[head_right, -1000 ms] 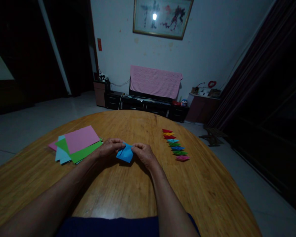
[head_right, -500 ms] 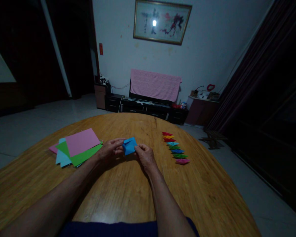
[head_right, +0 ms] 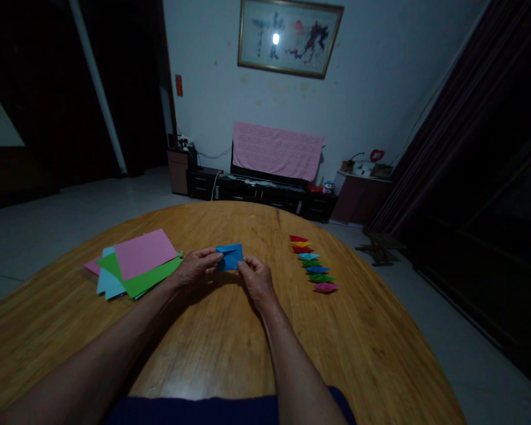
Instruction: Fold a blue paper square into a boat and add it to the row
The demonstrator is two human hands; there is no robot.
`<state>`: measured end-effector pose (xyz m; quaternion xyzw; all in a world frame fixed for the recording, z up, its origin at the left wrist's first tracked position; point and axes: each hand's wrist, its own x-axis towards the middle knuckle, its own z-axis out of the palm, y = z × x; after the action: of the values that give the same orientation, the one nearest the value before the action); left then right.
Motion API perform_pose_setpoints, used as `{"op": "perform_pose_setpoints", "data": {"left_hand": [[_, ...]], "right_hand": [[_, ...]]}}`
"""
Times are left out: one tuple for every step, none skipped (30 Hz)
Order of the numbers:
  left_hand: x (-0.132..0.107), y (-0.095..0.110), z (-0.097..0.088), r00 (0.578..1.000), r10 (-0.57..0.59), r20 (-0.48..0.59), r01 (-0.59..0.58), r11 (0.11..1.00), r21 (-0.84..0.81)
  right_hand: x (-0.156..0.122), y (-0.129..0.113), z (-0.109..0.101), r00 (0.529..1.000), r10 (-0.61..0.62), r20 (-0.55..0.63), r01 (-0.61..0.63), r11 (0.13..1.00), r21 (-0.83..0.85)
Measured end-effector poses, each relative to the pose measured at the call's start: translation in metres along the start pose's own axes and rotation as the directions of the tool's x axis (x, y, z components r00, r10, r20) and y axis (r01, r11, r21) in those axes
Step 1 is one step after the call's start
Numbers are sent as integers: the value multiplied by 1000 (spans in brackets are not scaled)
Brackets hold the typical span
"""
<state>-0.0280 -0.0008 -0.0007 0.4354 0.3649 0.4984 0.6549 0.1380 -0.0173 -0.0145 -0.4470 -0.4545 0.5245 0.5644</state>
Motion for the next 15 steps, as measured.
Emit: {"op": "perform_pose_setpoints", "data": {"left_hand": [[-2,1,1,1000,-4,6,4,1000,-12],[-3,1,2,1000,-5,14,5,1000,-27],[-4,2,2,1000,-3,22,4,999,-39],[-4,2,2,1000,0,28,1,999,-47],[-4,1,2,999,6,32,-5,999,-52],[-3,1,2,999,15,33,-13,998,-54],[-3,1,2,999,23,30,-21,998,-52],[-2,1,1,999,29,24,-28,998,-48],[-1,0,1,999,33,19,-32,999,-40],[-1,0,1,999,38,13,-38,999,-29],[0,0,0,999,47,7,-47,999,-13],[0,0,0,998,57,3,-57,998,7],[0,-1,0,997,71,-1,-71,997,29],[1,-2,0,996,87,-10,-86,995,46],[1,-3,-1,995,99,-24,-98,994,57]], "right_hand": [[0,1,0,1000,11,14,-11,1000,0],[0,1,0,999,20,31,-20,1000,0],[0,1,0,998,28,48,-28,1000,0],[0,1,0,997,37,62,-37,999,0],[-1,1,0,996,44,71,-44,999,0],[-1,1,0,996,51,77,-50,999,-3],[-1,2,0,995,57,80,-56,998,-7],[-1,2,0,995,62,83,-61,998,-13],[-1,2,0,994,66,87,-65,998,-20],[-2,2,0,993,69,93,-66,997,-29],[-2,2,0,993,72,98,-68,997,-38],[-3,2,-1,992,76,103,-71,996,-47],[-3,2,-1,991,80,109,-75,996,-55],[-4,1,-1,989,85,117,-78,995,-64],[-5,0,-1,988,89,128,-80,994,-71]]}}
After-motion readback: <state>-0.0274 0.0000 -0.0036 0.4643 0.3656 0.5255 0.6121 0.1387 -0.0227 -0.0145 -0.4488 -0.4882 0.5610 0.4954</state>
